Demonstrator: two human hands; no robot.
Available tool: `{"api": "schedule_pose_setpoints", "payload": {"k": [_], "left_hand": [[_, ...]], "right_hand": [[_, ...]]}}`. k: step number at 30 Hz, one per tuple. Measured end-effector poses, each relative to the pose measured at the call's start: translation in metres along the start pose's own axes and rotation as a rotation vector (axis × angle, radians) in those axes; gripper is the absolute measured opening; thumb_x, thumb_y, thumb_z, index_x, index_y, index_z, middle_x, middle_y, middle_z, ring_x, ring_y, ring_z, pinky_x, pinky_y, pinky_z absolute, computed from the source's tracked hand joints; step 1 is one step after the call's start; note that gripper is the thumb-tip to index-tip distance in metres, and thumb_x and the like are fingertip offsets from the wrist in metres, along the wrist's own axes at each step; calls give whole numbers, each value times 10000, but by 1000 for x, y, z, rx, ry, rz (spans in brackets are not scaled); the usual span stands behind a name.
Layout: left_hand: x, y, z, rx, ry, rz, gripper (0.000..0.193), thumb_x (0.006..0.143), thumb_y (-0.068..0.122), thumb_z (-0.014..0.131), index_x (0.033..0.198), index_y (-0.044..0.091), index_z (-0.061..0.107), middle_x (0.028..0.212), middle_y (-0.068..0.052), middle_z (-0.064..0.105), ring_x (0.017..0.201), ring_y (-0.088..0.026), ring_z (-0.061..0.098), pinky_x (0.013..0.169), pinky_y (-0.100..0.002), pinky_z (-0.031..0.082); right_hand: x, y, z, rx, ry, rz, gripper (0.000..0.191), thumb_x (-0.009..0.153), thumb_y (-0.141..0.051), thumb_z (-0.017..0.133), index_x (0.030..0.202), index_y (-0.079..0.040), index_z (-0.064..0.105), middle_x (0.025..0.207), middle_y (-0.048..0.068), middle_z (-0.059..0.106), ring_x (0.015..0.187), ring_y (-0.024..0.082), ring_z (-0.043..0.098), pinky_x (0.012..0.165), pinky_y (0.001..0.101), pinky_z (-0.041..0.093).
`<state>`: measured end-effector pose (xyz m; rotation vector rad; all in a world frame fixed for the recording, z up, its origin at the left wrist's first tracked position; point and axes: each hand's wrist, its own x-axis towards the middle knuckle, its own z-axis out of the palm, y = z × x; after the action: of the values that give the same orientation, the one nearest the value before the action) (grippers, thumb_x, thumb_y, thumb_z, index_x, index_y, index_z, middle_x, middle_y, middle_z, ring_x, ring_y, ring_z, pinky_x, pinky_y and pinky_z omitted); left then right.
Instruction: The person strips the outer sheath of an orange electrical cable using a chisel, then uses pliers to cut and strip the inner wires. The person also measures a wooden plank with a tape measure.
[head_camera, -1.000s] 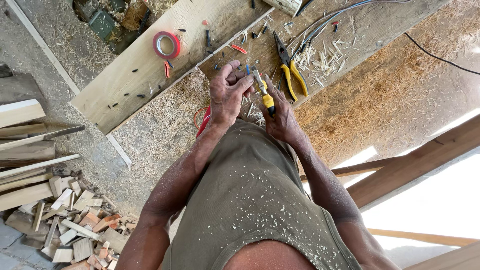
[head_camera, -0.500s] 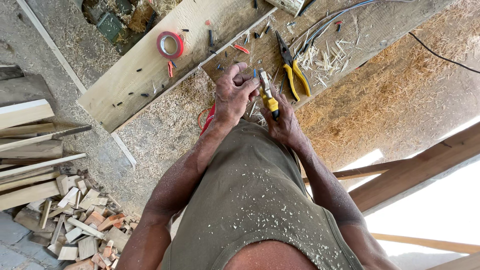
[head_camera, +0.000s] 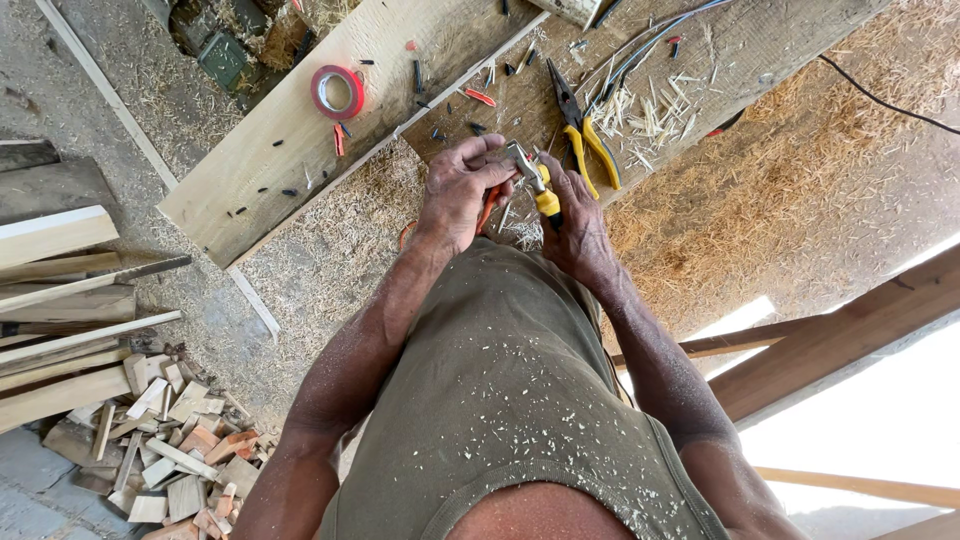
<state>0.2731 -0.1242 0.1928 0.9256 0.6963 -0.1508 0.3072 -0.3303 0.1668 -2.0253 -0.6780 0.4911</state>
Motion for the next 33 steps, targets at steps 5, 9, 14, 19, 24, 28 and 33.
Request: {"api": "schedule_pose_setpoints", "payload": {"k": [5, 9, 14, 19, 24, 28, 33], "left_hand": [[-5, 0, 4, 49, -103, 46, 478, 973, 42, 692, 1410, -75, 537, 981, -50, 696, 779, -77, 613, 665, -211, 524], [-4, -10, 15, -6, -48, 148, 515, 950, 20, 708, 1419, -56, 510, 1013, -48, 686, 824, -68, 615, 686, -219, 513], [4, -25, 25, 24, 21, 231, 464, 957, 18, 713, 1385, -66, 557, 943, -24, 670, 761, -64, 576, 638, -216, 479], [7, -27, 37, 40, 43, 235, 342, 949, 18, 712, 1264, -78, 618, 891, -7, 663, 722, -63, 564, 618, -216, 469], [-37, -23, 18, 111, 45, 197, 301, 995, 45, 707, 1276, -56, 667, 889, 6, 626, 726, -37, 505, 618, -190, 404], [-47, -6, -20, 124, 71, 326, 351, 1001, 94, 721, 1323, -13, 631, 885, -16, 657, 716, -66, 581, 602, -228, 480], [-39, 9, -22, 247, 59, 350, 415, 961, 56, 752, 1332, -31, 587, 1043, -61, 719, 916, -115, 715, 803, -290, 634]], "right_hand": [[-4, -14, 8, 84, 85, -22, 504, 919, 28, 581, 1412, -21, 486, 1024, 187, 625, 896, 328, 628, 777, 456, 532], [-10, -34, 20, 347, 55, 303, 235, 1084, -132, 559, 1294, -29, 581, 790, 87, 639, 647, 181, 614, 582, 348, 519], [-15, -47, 26, 409, 129, 445, 220, 1075, -220, 624, 1138, -10, 632, 809, 74, 676, 697, 138, 667, 612, 298, 546], [-12, -44, 27, 732, 182, 417, 188, 1041, -183, 581, 1145, -28, 605, 930, 55, 704, 817, 114, 727, 707, 266, 643], [-8, 8, 10, 452, 423, 293, 155, 999, -132, 691, 1055, 6, 649, 1018, 136, 743, 850, 166, 750, 706, 296, 662], [-8, 43, 19, 846, 752, 602, 165, 1010, -140, 686, 1133, -36, 651, 817, 45, 638, 660, 122, 588, 535, 276, 508], [47, 58, -19, 181, 702, 516, 310, 1023, -183, 768, 1143, 59, 615, 895, 99, 669, 718, 175, 654, 644, 328, 613]]}}
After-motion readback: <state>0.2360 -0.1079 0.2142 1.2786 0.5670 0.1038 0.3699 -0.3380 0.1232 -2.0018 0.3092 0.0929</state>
